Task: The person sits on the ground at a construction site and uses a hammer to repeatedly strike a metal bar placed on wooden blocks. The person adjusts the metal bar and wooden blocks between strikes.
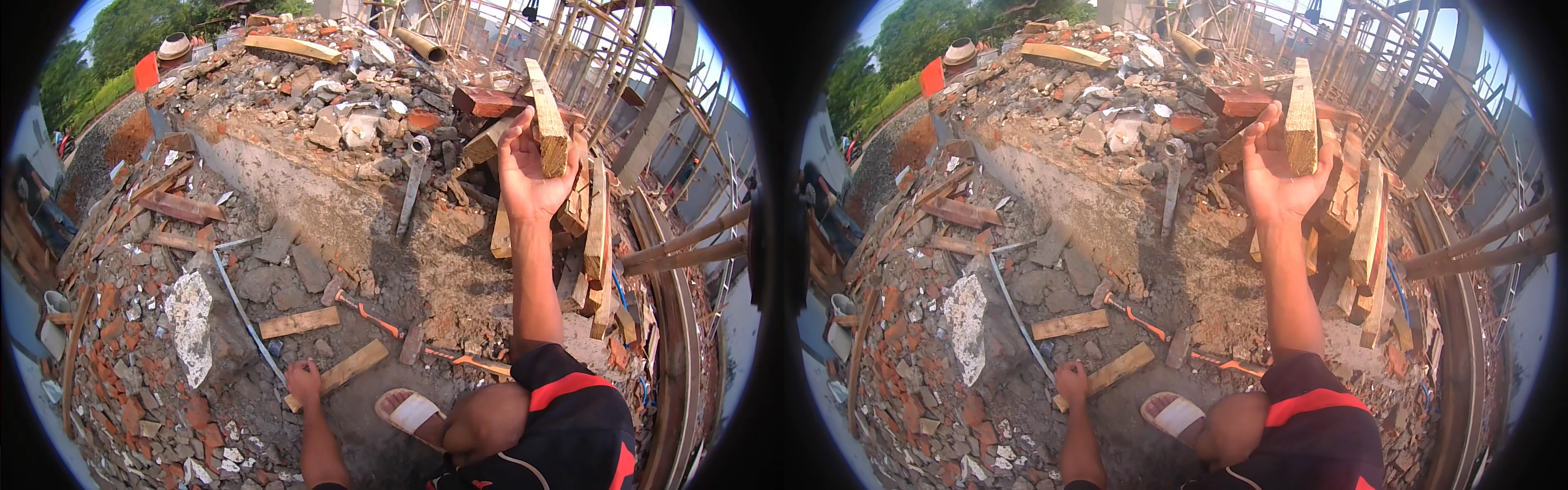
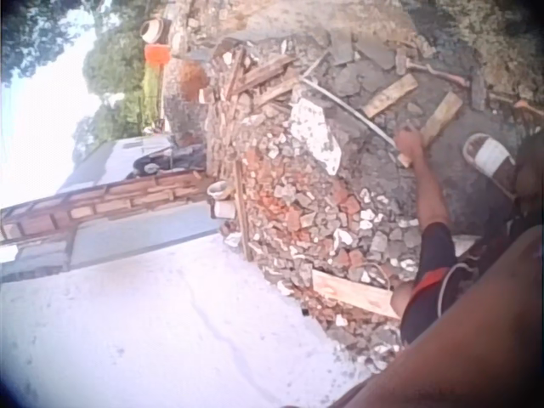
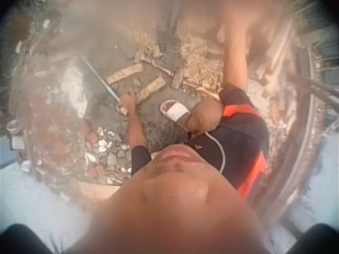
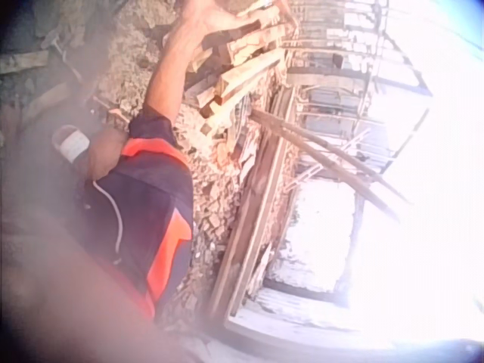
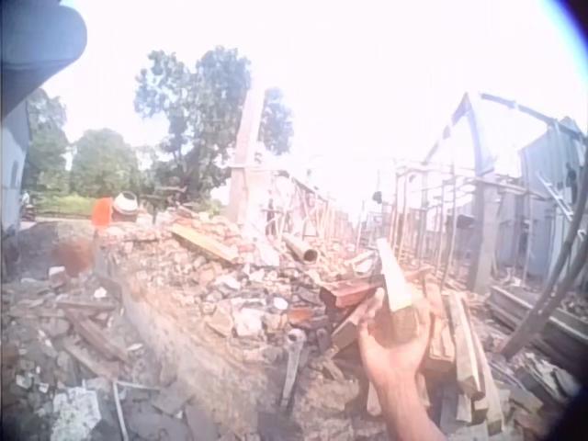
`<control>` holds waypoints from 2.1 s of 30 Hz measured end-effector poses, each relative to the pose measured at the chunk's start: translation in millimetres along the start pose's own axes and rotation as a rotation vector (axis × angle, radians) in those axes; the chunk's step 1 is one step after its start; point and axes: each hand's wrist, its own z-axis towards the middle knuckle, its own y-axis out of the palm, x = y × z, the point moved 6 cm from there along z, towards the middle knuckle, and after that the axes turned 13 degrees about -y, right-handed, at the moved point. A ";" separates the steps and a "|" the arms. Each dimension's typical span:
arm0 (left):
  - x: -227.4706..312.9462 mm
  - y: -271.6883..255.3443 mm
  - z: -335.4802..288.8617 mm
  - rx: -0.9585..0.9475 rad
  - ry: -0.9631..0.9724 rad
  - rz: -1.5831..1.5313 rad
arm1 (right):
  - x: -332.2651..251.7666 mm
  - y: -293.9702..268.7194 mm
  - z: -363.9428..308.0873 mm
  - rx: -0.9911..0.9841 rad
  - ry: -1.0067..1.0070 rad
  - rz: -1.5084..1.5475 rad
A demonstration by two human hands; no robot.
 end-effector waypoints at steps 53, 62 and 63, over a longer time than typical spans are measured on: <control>-1.1 -5.7 -3.6 0.048 0.039 -0.059 | 57.6 -38.2 45.9 -0.049 0.162 -1.108; -3.7 -5.7 0.7 0.014 0.029 -0.079 | 94.9 -161.2 -266.2 -1.516 1.309 -1.367; -8.7 -11.7 4.5 0.004 0.049 -0.087 | 88.5 -170.0 -298.8 -1.698 1.431 -1.354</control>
